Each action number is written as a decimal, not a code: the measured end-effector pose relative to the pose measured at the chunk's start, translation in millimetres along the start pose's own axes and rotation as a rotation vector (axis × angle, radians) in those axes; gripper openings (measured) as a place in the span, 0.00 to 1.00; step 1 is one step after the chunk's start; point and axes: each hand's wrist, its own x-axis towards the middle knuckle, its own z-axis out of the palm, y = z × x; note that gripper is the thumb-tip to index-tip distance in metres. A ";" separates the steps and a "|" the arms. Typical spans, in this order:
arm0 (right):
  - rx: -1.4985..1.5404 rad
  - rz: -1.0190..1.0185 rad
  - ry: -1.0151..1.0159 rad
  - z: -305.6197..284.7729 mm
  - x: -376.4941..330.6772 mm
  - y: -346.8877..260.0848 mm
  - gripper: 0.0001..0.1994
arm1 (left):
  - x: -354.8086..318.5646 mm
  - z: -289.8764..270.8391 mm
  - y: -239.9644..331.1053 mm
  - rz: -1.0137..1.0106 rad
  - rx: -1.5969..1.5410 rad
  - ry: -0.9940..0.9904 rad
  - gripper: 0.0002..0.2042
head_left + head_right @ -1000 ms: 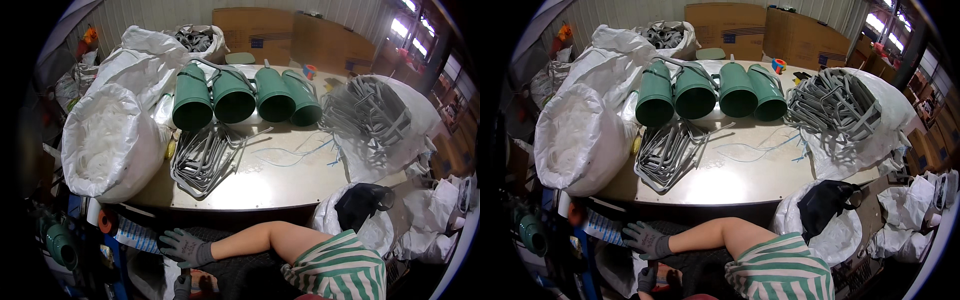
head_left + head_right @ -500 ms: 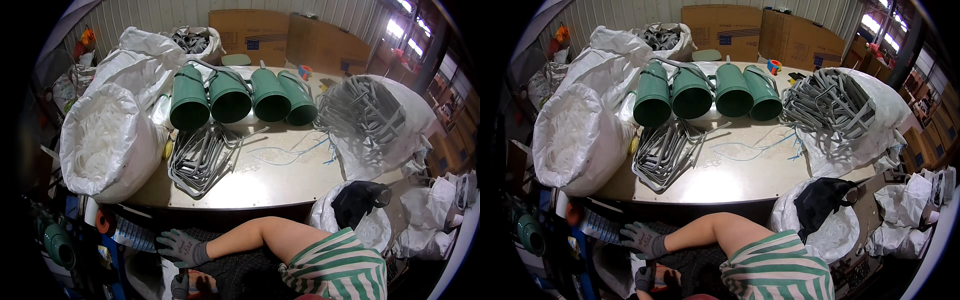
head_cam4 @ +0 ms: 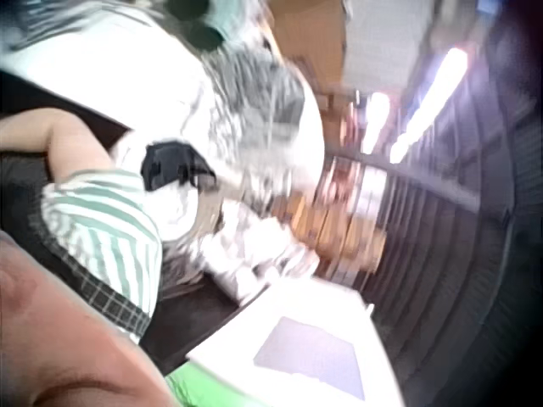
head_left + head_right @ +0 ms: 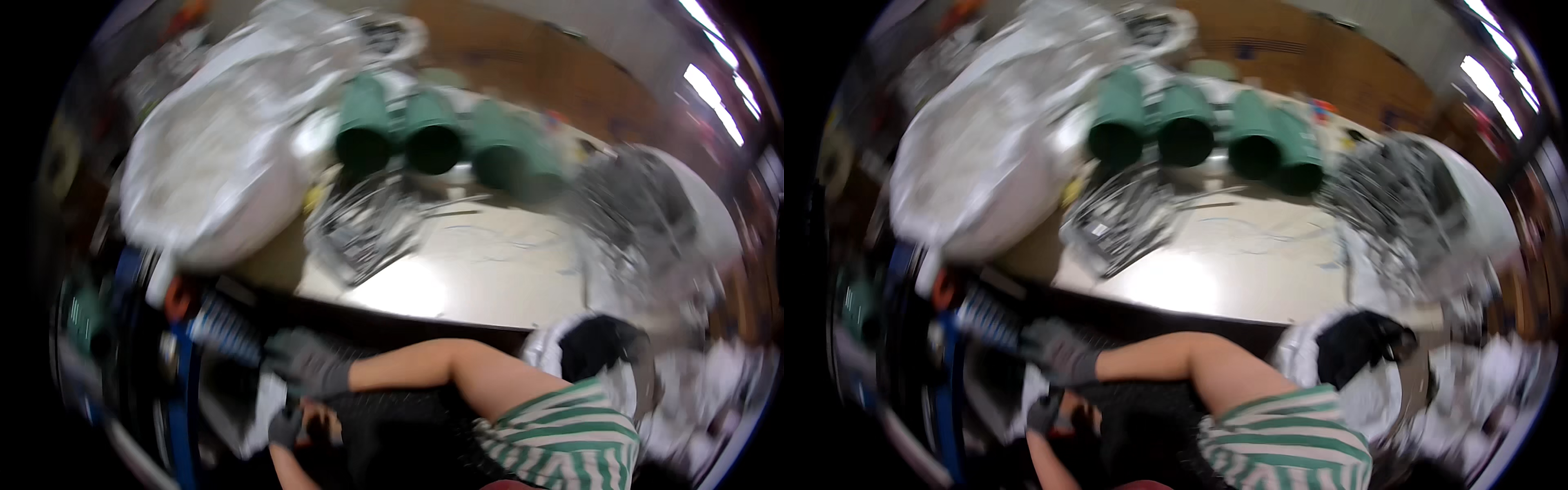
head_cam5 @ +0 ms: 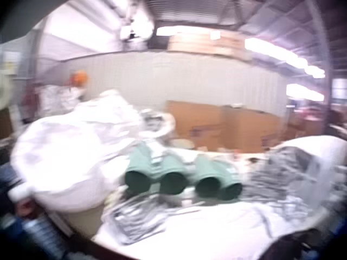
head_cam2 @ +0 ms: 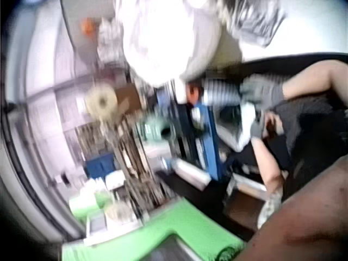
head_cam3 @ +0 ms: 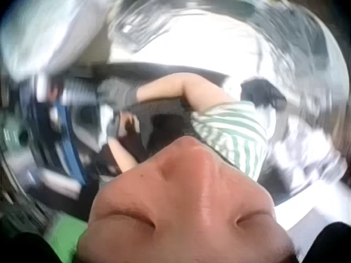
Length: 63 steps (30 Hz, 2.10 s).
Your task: The person assembles green kettles by inserting metal hangers into the body, applying a label, and placing the finished units on a nearby table. The process is repeated for multiple kettles.
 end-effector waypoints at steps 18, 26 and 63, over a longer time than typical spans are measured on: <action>-0.162 -0.126 -0.051 -33.2 -23.4 26.0 0.30 | -328.0 133.4 -6.2 -1.187 -0.124 1.525 0.30; -0.282 -0.151 -0.088 -30.2 -16.3 36.0 0.29 | -458.8 230.6 -46.4 -2.174 -0.457 1.647 0.57; 0.606 -0.064 -0.266 -37.6 51.4 -132.9 0.39 | -379.0 36.4 138.5 0.080 -2.078 1.162 0.36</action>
